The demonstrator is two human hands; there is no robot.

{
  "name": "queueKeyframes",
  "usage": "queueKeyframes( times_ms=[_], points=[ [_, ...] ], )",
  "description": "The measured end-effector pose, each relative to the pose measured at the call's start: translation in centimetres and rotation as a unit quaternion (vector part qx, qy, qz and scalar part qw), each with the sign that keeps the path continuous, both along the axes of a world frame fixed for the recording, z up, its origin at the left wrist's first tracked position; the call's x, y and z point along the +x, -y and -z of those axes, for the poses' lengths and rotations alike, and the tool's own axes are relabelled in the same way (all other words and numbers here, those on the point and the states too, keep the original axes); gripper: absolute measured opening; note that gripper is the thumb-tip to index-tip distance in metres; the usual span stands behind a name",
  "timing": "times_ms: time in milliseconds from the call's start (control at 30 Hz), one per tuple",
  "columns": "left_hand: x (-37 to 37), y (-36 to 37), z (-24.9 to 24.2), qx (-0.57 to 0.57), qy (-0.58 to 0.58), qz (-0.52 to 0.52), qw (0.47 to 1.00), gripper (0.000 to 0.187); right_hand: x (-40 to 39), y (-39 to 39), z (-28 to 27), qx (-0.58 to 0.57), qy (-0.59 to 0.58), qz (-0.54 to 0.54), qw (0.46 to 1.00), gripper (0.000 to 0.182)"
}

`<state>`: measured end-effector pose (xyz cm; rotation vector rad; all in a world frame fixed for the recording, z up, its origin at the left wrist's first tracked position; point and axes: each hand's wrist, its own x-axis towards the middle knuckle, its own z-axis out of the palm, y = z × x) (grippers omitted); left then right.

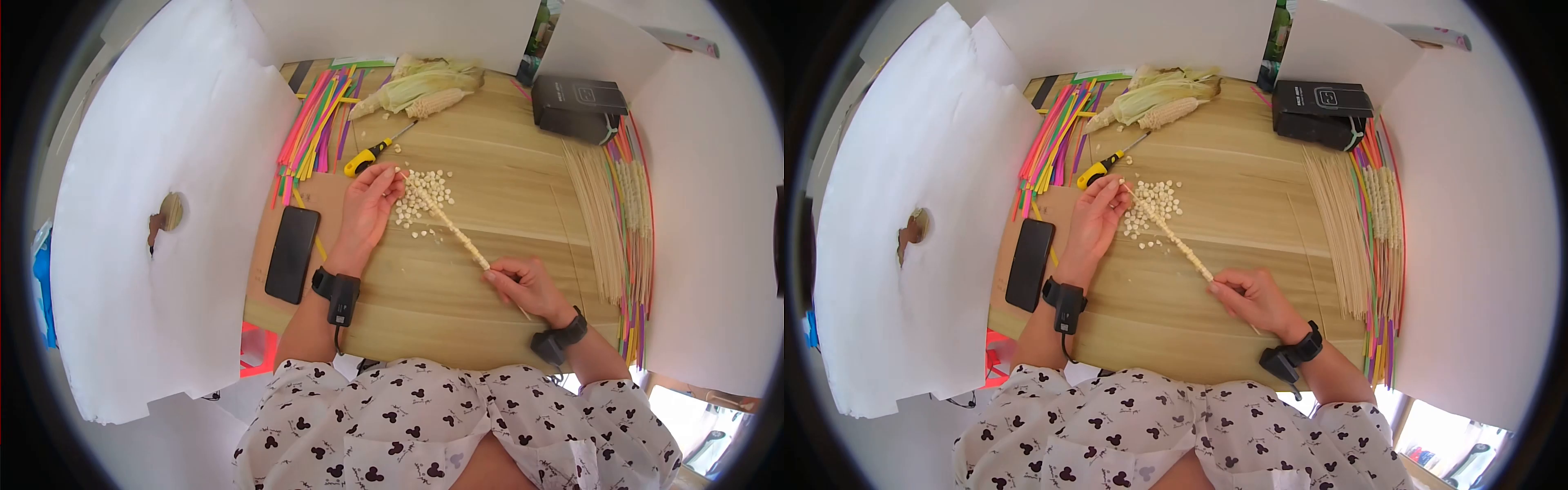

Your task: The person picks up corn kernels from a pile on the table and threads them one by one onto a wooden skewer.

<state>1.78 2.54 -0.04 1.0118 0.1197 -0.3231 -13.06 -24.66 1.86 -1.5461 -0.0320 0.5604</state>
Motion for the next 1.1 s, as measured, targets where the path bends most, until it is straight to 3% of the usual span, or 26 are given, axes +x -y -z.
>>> queueKeyframes(
  times_ms=[1100],
  points=[
    [0.05, 0.19, -0.43, -0.001, -0.014, 0.003, 1.000, 0.015, 0.15, -0.11, 0.60, 0.022, 0.002, 0.004, 1.000, 0.021]
  ],
)
